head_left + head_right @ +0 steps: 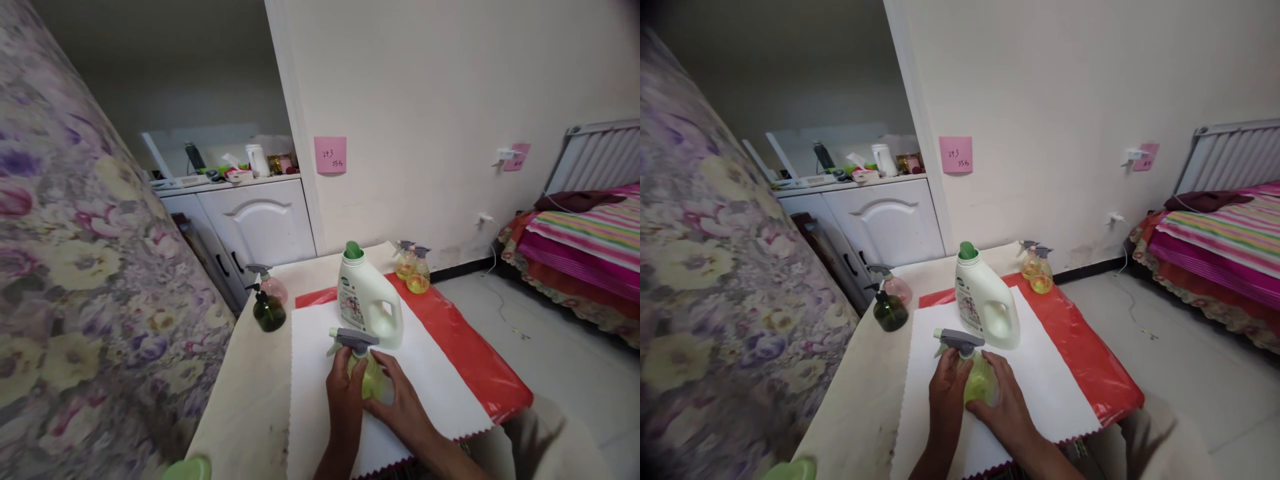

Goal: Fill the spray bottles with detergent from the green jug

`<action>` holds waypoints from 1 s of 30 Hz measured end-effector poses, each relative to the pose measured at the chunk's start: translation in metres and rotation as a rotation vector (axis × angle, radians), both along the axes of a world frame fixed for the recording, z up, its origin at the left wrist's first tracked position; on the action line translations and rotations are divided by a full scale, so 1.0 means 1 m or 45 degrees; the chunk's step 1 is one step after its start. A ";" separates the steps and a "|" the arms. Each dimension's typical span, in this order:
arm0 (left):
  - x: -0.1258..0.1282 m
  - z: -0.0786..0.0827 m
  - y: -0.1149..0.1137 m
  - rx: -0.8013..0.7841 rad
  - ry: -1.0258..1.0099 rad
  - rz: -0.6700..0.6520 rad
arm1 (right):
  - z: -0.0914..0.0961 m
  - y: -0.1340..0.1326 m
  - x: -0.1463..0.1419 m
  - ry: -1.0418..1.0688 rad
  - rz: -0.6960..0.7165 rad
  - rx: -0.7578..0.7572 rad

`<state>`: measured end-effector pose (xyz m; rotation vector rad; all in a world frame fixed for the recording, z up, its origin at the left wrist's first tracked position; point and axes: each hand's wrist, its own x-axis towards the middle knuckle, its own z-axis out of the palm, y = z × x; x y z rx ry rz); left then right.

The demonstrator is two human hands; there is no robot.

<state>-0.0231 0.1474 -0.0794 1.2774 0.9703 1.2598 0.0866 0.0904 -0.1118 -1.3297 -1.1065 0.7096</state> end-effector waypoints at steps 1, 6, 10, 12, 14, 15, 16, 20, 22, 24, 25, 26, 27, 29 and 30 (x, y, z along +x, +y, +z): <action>0.001 -0.001 -0.001 0.003 0.016 -0.001 | 0.000 0.002 -0.002 0.014 -0.001 0.001; 0.000 0.000 -0.006 0.042 0.158 -0.071 | 0.001 0.010 -0.008 0.036 0.052 0.007; -0.009 0.004 -0.003 0.036 0.270 -0.127 | 0.003 0.011 -0.007 0.008 0.071 -0.003; -0.016 0.004 0.000 0.030 0.322 -0.145 | 0.002 0.011 -0.004 0.022 0.077 -0.016; -0.023 0.004 0.004 0.065 0.353 -0.207 | 0.002 0.010 0.001 0.068 0.080 -0.033; -0.026 0.004 0.006 0.087 0.366 -0.249 | 0.003 0.009 0.004 0.095 0.086 -0.035; -0.030 0.004 0.008 0.101 0.382 -0.286 | 0.003 0.008 0.007 0.123 0.090 -0.032; -0.042 0.003 0.018 0.062 0.477 -0.285 | 0.009 0.000 0.022 0.169 0.068 -0.008; -0.046 -0.001 0.025 0.030 0.530 -0.251 | 0.011 -0.006 0.033 0.155 0.049 0.006; -0.046 -0.007 0.031 0.022 0.593 -0.248 | 0.011 -0.012 0.047 0.137 0.018 0.009; -0.045 -0.009 0.033 0.029 0.635 -0.253 | 0.011 -0.014 0.056 0.131 -0.007 0.007; -0.044 -0.012 0.036 0.044 0.682 -0.258 | 0.010 -0.016 0.067 0.126 -0.040 0.006; -0.043 -0.014 0.037 0.064 0.733 -0.261 | 0.010 -0.017 0.079 0.123 -0.073 0.011; -0.040 -0.018 0.040 0.109 0.849 -0.252 | 0.010 -0.014 0.105 0.098 -0.126 0.056; -0.039 -0.020 0.040 0.131 0.909 -0.245 | 0.010 -0.011 0.119 0.080 -0.179 0.079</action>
